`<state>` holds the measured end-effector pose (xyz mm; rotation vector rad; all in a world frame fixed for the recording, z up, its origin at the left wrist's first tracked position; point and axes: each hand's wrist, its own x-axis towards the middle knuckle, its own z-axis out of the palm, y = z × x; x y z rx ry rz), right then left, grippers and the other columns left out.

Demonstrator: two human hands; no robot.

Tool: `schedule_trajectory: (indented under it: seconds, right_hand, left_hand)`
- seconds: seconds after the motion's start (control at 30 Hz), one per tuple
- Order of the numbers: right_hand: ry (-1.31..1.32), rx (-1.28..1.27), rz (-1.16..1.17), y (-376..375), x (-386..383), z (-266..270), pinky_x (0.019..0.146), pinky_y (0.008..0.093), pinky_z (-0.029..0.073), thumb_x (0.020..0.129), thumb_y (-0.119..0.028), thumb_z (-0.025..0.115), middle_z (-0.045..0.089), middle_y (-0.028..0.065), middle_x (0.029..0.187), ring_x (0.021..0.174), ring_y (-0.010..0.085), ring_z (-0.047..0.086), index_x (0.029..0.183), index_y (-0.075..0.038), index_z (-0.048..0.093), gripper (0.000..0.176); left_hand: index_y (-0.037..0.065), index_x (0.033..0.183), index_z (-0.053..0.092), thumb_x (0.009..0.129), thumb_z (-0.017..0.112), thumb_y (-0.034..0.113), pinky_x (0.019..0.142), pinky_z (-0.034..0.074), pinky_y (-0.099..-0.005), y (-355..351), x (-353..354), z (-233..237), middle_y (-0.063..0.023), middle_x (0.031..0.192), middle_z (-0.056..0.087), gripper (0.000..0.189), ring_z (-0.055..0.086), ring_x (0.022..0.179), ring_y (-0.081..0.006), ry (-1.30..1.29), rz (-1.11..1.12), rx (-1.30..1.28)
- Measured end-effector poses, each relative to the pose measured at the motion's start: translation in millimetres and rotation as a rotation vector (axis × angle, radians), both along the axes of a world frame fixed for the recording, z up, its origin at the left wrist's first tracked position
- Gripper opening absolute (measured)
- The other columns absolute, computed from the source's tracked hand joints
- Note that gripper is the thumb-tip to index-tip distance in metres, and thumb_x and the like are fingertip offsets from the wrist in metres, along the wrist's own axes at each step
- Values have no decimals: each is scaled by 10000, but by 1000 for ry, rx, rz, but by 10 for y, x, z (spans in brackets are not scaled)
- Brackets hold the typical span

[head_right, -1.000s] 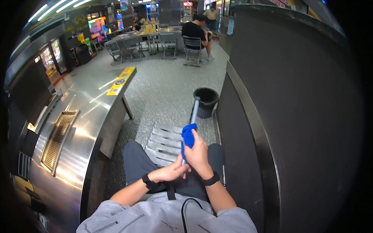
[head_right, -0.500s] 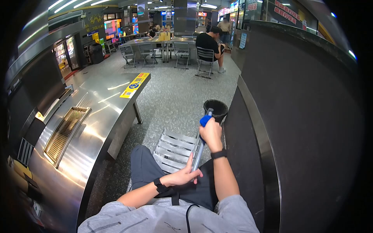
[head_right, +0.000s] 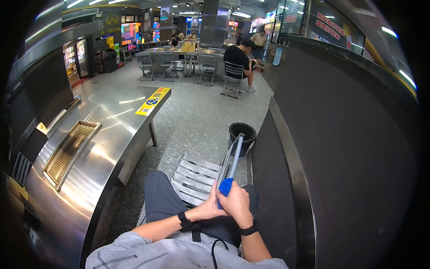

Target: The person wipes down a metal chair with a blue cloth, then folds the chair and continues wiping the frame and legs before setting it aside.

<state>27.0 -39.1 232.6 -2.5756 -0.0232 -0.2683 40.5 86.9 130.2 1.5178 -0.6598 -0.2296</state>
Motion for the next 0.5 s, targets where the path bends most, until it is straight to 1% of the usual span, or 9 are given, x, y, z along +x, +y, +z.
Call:
schedule_trajectory:
  seconds: [0.07, 0.1, 0.13, 0.2, 0.27, 0.33, 0.37, 0.47, 0.5]
  right_hand:
    - [26, -35, 21, -44, 120, 32, 768, 505, 550, 745, -377, 768, 689, 290, 872, 843, 459, 681, 973, 29, 653, 479]
    - [-1, -23, 25, -86, 239, 31, 782, 504, 547, 745, -363, 772, 692, 283, 889, 866, 452, 680, 982, 20, 655, 465]
    - [-29, -10, 28, -137, 397, 22, 795, 502, 544, 744, -348, 775, 695, 276, 907, 889, 445, 680, 991, 12, 657, 452]
    - [-144, 63, 16, -259, 777, 22, 822, 488, 539, 747, -316, 773, 696, 265, 967, 937, 433, 675, 1082, -2, 663, 472]
    - [-240, 51, -8, -407, 1261, -82, 861, 475, 532, 753, -293, 764, 693, 255, 1032, 981, 419, 667, 1191, -12, 646, 533]
    - [-237, -46, -18, -466, 1569, -33, 907, 468, 519, 758, -267, 745, 680, 262, 1082, 1022, 416, 654, 1262, -20, 619, 575]
    - [-181, -50, -46, -465, 1650, 13, 942, 472, 503, 756, -235, 708, 677, 257, 1104, 1054, 409, 644, 1256, -19, 623, 551]
    - [-277, -110, -9, -478, 1731, -66, 918, 476, 516, 732, -211, 679, 680, 274, 1063, 1016, 420, 655, 1243, -16, 631, 550]
    - [-246, -117, 0, -488, 1678, -52, 903, 477, 523, 724, -209, 676, 681, 278, 1042, 994, 422, 661, 1236, -10, 634, 551]
  left_hand:
    - [40, 1410, -395, 791, 837, 253, 1084, 394, -396, -23, 5, -17, -242, 1471, 348, 1395, 518, 1243, -290, -196, 51, 150]
    - [97, 1426, -398, 847, 783, 151, 926, 523, -355, -8, -39, 149, -216, 1455, 396, 1317, 567, 1180, -244, 226, -129, -40]
    - [98, 1419, -407, 852, 778, 150, 873, 538, -338, 0, -16, 155, -212, 1414, 442, 1315, 587, 1138, -237, 260, -156, -37]
    - [99, 1407, -424, 862, 769, 149, 766, 567, -306, -8, -32, 117, -204, 1332, 534, 1312, 628, 1054, -224, 341, -219, -32]
    - [119, 1422, -411, 867, 760, 128, 833, 545, -321, -73, -74, 53, -186, 1286, 569, 1296, 633, 1043, -208, 178, -169, -3]
    - [138, 1437, -397, 872, 751, 108, 900, 524, -336, -145, -104, 32, -168, 1241, 604, 1280, 637, 1031, -193, 14, -119, 25]
    - [110, 1443, -384, 864, 754, 119, 969, 482, -364, -151, -111, 55, -188, 1176, 621, 1276, 619, 1068, -224, 49, -125, 25]
    - [120, 1474, -341, 882, 708, 64, 945, 488, -344, -117, -24, -81, -172, 1128, 636, 1205, 632, 1026, -214, 97, -210, -36]
    - [116, 1483, -324, 890, 690, 55, 933, 492, -339, -110, -8, -107, -169, 1107, 639, 1176, 636, 1010, -211, 90, -250, -2]
